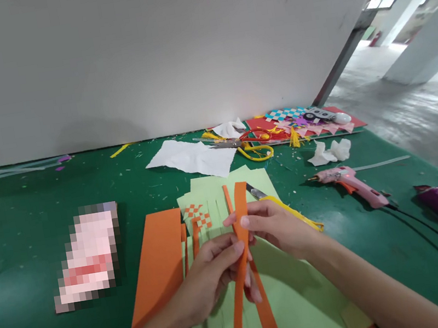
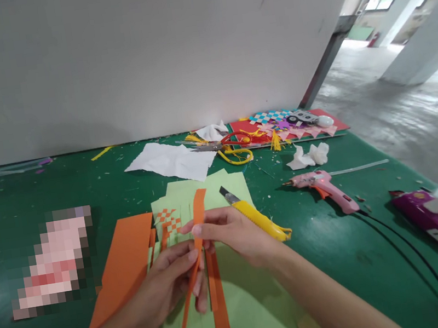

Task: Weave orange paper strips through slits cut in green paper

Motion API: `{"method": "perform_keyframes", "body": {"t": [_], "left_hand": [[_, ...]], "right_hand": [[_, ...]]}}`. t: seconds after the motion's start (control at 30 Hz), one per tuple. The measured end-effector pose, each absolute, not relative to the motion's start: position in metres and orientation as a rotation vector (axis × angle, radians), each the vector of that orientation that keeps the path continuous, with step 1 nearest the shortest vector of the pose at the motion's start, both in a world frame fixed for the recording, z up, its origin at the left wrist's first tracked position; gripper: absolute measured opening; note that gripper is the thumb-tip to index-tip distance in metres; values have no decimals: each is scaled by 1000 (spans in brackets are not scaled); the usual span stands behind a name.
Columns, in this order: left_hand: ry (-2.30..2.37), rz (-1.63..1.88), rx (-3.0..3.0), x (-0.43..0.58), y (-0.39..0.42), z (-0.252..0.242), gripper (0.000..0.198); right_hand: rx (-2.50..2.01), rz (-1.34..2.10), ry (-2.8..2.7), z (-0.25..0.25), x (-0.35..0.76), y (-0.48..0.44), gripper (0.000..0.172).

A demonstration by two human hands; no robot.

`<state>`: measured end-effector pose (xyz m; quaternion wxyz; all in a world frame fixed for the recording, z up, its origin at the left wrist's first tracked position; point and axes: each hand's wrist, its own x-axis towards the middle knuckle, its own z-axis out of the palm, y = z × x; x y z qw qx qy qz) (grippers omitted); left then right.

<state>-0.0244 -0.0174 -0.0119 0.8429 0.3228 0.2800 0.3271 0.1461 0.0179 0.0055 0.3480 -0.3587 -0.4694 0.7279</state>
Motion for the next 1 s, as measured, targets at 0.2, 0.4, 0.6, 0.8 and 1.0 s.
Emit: {"method": "perform_keyframes", "body": {"t": [0.2, 0.4, 0.6, 0.8, 1.0], "left_hand": [[583, 690, 694, -24, -17, -8, 25], [584, 683, 744, -25, -17, -8, 26], [651, 646, 841, -25, -17, -11, 19], [718, 636, 932, -22, -17, -10, 32], [762, 634, 907, -22, -19, -10, 36]], "right_hand": [[-838, 1981, -1225, 2, 145, 18, 27], [-838, 2060, -1145, -4, 143, 16, 28], [-927, 2081, -996, -4, 137, 13, 27], [-830, 2184, -982, -7, 130, 9, 30], [-928, 2085, -934, -9, 126, 9, 31]]}}
